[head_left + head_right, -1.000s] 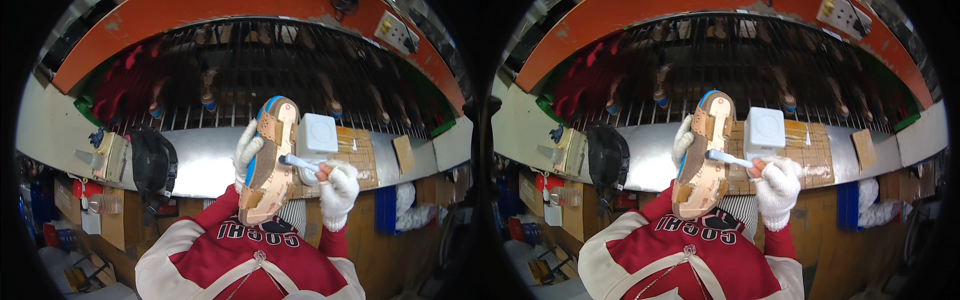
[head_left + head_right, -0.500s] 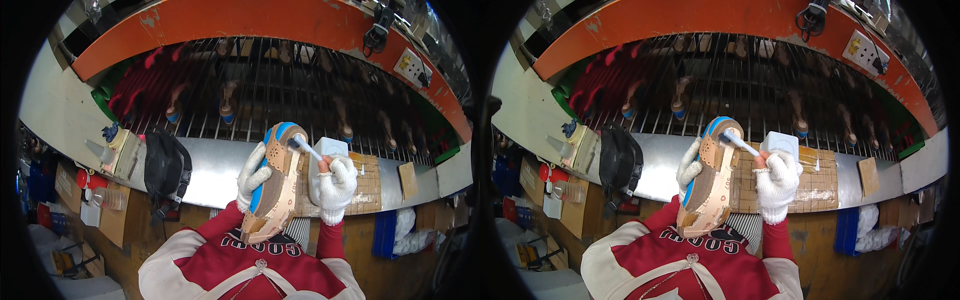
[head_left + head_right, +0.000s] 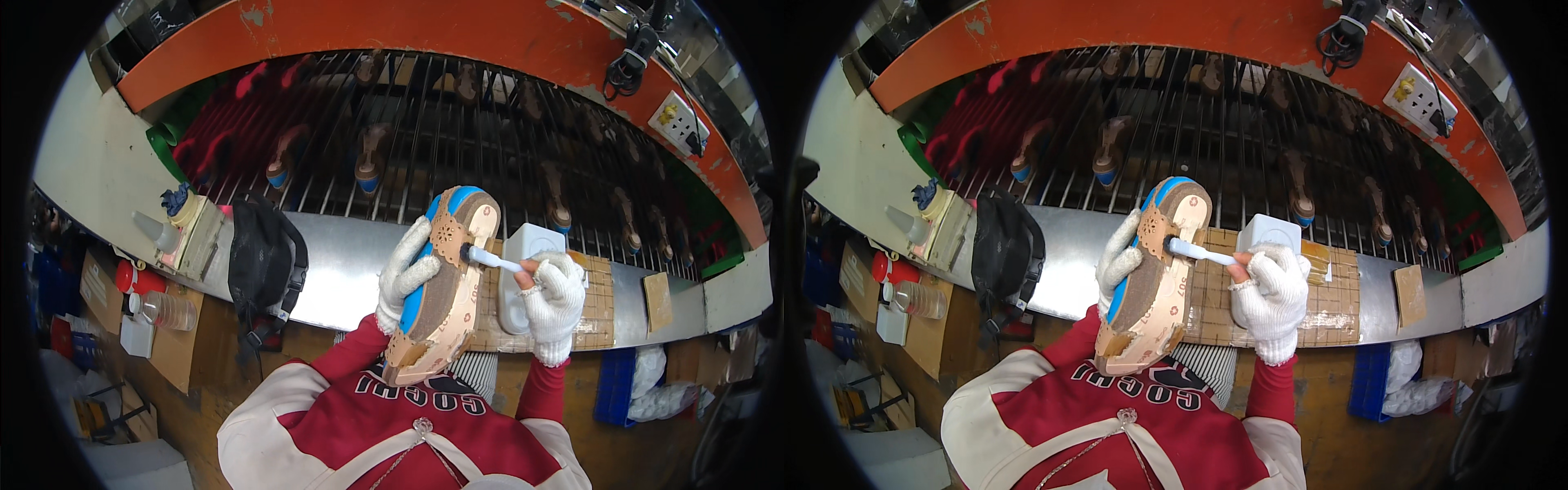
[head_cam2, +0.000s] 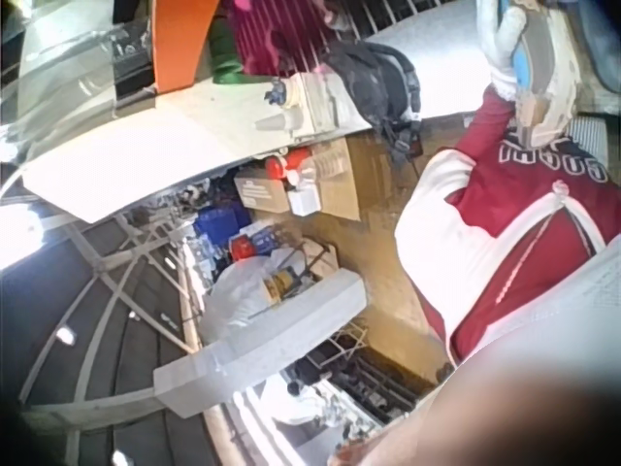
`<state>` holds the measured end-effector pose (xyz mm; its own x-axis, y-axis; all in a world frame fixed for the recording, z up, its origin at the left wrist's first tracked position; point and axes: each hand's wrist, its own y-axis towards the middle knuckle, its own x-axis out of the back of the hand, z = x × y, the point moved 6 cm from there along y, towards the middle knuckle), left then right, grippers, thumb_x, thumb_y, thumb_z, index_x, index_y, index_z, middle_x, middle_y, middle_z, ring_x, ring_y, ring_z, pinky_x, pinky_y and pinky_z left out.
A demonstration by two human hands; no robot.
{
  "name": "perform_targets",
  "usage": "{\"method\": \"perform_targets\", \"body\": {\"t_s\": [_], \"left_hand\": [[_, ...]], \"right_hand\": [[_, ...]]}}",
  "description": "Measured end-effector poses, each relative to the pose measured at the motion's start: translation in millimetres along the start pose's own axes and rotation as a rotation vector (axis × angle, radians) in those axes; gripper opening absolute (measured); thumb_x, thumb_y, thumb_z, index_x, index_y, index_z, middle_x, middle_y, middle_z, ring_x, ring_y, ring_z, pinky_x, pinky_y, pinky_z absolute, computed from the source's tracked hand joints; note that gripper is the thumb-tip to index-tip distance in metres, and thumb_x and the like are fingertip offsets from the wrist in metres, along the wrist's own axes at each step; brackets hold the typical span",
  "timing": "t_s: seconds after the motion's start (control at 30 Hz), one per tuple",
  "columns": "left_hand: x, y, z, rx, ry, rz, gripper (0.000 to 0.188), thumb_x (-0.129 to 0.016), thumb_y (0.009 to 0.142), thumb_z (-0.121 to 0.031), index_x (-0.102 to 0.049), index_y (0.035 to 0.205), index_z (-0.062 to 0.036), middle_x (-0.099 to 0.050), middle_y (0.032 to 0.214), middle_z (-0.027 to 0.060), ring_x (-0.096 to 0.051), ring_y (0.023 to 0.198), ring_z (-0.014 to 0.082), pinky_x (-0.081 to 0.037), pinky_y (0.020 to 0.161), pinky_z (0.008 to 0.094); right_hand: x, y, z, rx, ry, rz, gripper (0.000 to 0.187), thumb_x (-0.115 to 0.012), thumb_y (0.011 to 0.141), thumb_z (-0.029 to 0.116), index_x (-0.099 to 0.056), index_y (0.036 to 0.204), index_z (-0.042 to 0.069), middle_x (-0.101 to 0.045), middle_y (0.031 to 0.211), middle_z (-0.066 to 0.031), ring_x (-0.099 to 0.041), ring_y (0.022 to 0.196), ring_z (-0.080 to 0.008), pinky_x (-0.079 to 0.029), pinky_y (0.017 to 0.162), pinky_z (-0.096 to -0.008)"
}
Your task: The person applies glue to the soles of multiple slide sandals using a brush. They repeatedly dip the brush into a white container and spread the adhesive across the insole surface, then place each treated slide onto a metal rack.
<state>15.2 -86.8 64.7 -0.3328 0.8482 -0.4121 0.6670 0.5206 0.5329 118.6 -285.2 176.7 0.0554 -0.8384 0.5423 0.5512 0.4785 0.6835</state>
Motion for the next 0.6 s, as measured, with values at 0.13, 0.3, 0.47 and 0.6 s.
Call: {"method": "perform_targets", "body": {"t_s": [0.13,0.3,0.47,0.6], "left_hand": [[-5,10,-11,0.025,0.03,0.046,0.061,-0.06,0.099,-0.022,-0.038,0.154,-0.009,-0.036,0.157,0.0242,-0.048,0.14,0.0327,-0.049,0.113,0.0424],[-10,13,-8,-0.026,0.458,0.014,0.074,-0.061,0.095,-0.025,-0.03,0.156,0.0018,-0.044,0.151,0.0261,-0.056,0.132,0.0318,-0.053,0.108,0.0422],[-4,12,-1,0.04,0.427,-0.041,0.064,-0.065,0.093,-0.021,-0.038,0.15,-0.0066,-0.045,0.151,0.0256,-0.054,0.133,0.0359,-0.049,0.11,0.0464],[4,13,-4,0.037,0.422,-0.09,0.059,-0.068,0.092,-0.017,-0.045,0.145,-0.0134,-0.046,0.15,0.0251,-0.052,0.134,0.0391,-0.045,0.111,0.0497]], "right_hand": [[2,-6,2,-0.004,0.011,0.034,0.018,-0.085,0.073,0.016,-0.077,0.087,0.008,-0.069,0.087,-0.0056,-0.059,0.083,-0.0238,-0.042,0.075,-0.0345],[7,-3,-6,-0.075,0.226,0.069,0.018,-0.085,0.075,0.015,-0.077,0.088,0.006,-0.069,0.09,-0.0074,-0.059,0.085,-0.0234,-0.044,0.076,-0.0341],[8,-13,-12,-0.152,0.104,-0.003,0.018,-0.084,0.078,0.016,-0.077,0.09,0.004,-0.069,0.092,-0.0081,-0.059,0.088,-0.0231,-0.045,0.077,-0.0338],[4,-35,-7,-0.236,0.292,0.155,0.019,-0.083,0.08,0.018,-0.077,0.09,0.002,-0.067,0.089,-0.008,-0.059,0.087,-0.0226,-0.045,0.077,-0.0344]]}}
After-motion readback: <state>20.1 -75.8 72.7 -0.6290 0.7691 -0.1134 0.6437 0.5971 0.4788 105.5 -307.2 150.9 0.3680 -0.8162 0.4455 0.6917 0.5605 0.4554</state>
